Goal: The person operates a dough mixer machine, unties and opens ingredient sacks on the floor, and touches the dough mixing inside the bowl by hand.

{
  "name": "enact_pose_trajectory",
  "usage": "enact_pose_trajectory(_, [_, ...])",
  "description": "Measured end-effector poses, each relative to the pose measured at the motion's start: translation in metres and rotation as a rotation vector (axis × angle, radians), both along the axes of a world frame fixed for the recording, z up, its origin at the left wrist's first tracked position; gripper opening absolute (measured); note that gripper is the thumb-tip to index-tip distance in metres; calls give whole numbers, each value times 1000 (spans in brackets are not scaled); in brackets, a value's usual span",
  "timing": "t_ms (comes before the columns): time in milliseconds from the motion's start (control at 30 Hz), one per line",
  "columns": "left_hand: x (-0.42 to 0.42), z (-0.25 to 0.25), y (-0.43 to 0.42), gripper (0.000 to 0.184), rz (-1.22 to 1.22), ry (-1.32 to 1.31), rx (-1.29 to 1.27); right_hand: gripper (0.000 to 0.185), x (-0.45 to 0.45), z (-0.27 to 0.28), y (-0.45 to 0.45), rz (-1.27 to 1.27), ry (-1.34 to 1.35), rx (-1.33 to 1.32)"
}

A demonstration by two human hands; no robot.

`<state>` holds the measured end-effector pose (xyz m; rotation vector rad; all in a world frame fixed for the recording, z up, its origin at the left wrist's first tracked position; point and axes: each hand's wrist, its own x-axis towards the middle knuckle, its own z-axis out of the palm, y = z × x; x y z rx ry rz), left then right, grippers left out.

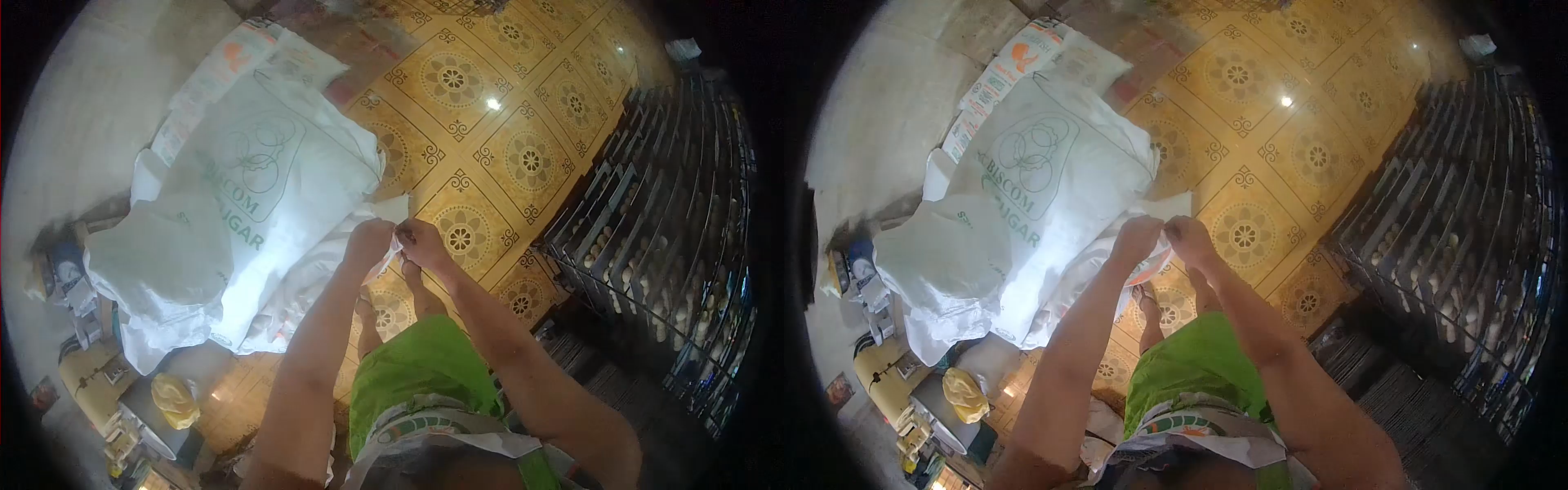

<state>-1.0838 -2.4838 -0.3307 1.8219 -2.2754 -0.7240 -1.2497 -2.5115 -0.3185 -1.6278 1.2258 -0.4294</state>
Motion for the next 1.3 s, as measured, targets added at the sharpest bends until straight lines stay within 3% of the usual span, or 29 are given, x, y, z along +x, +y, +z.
enact_pose_trajectory(33, [0,0,1,15,0,2,5,16,1,-1,2,-43,1,53])
enact_pose_trajectory(200, [8,3,5,15,590,672,158,16,7,-20,11,-142,-66,58])
enact_pose_trajectory(233, [8,4,5,15,600,740,192,15,7,-22,11,-144,-83,64])
enact_pose_trajectory(267, [8,6,6,15,602,739,195,15,7,-24,12,-145,-100,69])
enact_pose_trajectory(333, [7,11,6,16,369,592,-72,14,8,-10,9,-121,-51,59])
enact_pose_trajectory(367, [9,13,4,16,370,593,-70,14,10,-2,6,-97,-4,46])
enact_pose_trajectory(433, [12,16,-2,20,237,336,91,13,7,-11,5,-59,-61,89])
enact_pose_trajectory(567, [13,16,1,21,302,425,84,11,8,-13,3,-44,-106,190])
enact_pose_trajectory(633, [10,15,6,12,485,532,57,10,11,-20,4,-32,-113,127])
enact_pose_trajectory(867, [15,-6,18,16,528,401,-24,13,15,-1,7,-110,-27,51])
enact_pose_trajectory(933, [7,14,14,18,617,661,-75,13,16,-4,8,-100,-48,55])
enact_pose_trajectory(967, [9,20,11,18,616,661,-74,13,16,-5,8,-89,-69,58])
enact_pose_trajectory(1033, [15,20,10,19,437,504,96,12,15,-2,4,-47,-109,58])
enact_pose_trajectory(1133, [14,12,10,20,601,701,253,13,16,2,2,-7,-127,49])
enact_pose_trajectory(1300, [19,16,9,17,614,692,291,15,15,-5,6,-39,-55,110])
